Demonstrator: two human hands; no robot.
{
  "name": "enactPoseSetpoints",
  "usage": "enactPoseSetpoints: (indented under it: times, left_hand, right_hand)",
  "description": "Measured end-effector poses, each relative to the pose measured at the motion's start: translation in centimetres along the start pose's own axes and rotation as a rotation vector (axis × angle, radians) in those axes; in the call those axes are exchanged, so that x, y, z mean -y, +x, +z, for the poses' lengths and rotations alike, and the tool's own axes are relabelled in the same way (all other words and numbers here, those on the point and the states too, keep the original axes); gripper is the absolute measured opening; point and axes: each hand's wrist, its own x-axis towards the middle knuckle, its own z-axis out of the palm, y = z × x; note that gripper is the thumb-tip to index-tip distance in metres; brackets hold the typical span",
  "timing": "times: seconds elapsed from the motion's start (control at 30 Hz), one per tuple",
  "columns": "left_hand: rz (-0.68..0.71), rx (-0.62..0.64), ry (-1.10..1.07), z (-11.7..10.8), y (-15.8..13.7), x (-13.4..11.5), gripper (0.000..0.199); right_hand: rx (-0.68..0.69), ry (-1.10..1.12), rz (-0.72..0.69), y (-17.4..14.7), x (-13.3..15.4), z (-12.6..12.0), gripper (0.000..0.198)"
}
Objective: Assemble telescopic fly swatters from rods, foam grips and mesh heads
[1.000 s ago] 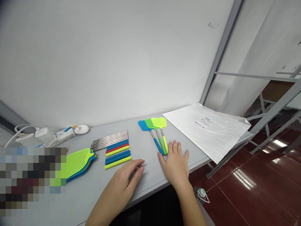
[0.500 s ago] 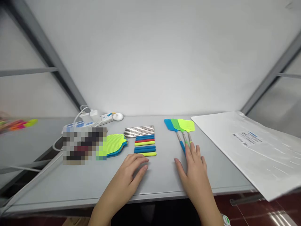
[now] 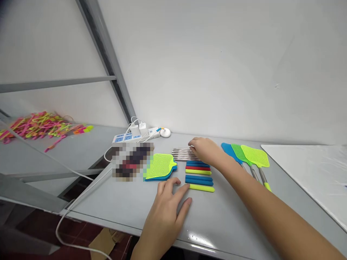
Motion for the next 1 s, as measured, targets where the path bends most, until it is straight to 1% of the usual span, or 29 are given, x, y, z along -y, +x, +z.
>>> enactPoseSetpoints:
  times: [0.1, 0.2, 0.27, 0.4, 0.47, 0.53, 0.63, 0.73, 0.83, 0.9, 1.0]
  left_hand:
    - [0.006, 0.011, -0.015, -0.1, -0.2, 0.0, 0.025]
    - [0.008, 0.038, -0.049, -0.2, -0.1, -0.1, 0.018]
    - [-0.008, 0.068, -0.066, -0.3, 0.0, 0.0, 0.019]
    - [-0.012, 0.121, -0.061, 0.0, 0.3, 0.2, 0.035]
    - [0.013, 0.138, -0.037, 0.2, 0.4, 0.3, 0.034]
    - [0.035, 0.151, -0.01, 0.5, 0.3, 0.4, 0.028]
    - [0.04, 0.164, 0.027, 0.6, 0.3, 0.4, 0.023]
    - [0.031, 0.172, 0.059, 0.5, 0.3, 0.3, 0.018]
    - [0.026, 0.152, 0.068, 0.5, 0.3, 0.1, 0.017]
    - [0.039, 0.129, 0.068, 0.5, 0.1, 0.1, 0.016]
    - [0.063, 0.089, 0.006, 0.2, -0.2, 0.0, 0.015]
  right_hand:
    - [0.025, 0.016, -0.033, 3.0, -0.5, 1.2, 0.028]
    - [0.087, 0.036, -0.08, 5.0, -1.1, 1.8, 0.024]
    - [0.14, 0.047, -0.114, 5.9, -1.4, 1.9, 0.021]
    - [0.189, 0.049, -0.167, 7.0, -1.9, 2.3, 0.019]
    - [0.183, 0.034, -0.178, 7.2, -2.0, 2.7, 0.019]
    - [0.168, 0.012, -0.175, 7.3, -2.0, 3.1, 0.018]
    - [0.129, -0.026, -0.145, 7.1, -2.0, 3.0, 0.013]
    - [0.047, -0.058, -0.072, 6.4, -2.0, 1.4, 0.012]
    - [-0.091, -0.06, 0.02, 4.7, -1.6, -1.8, 0.014]
    - [-0.256, 0.025, 0.052, 3.0, -0.8, -4.3, 0.012]
    - [-0.542, 0.264, 0.019, -0.1, 1.3, -7.7, 0.008]
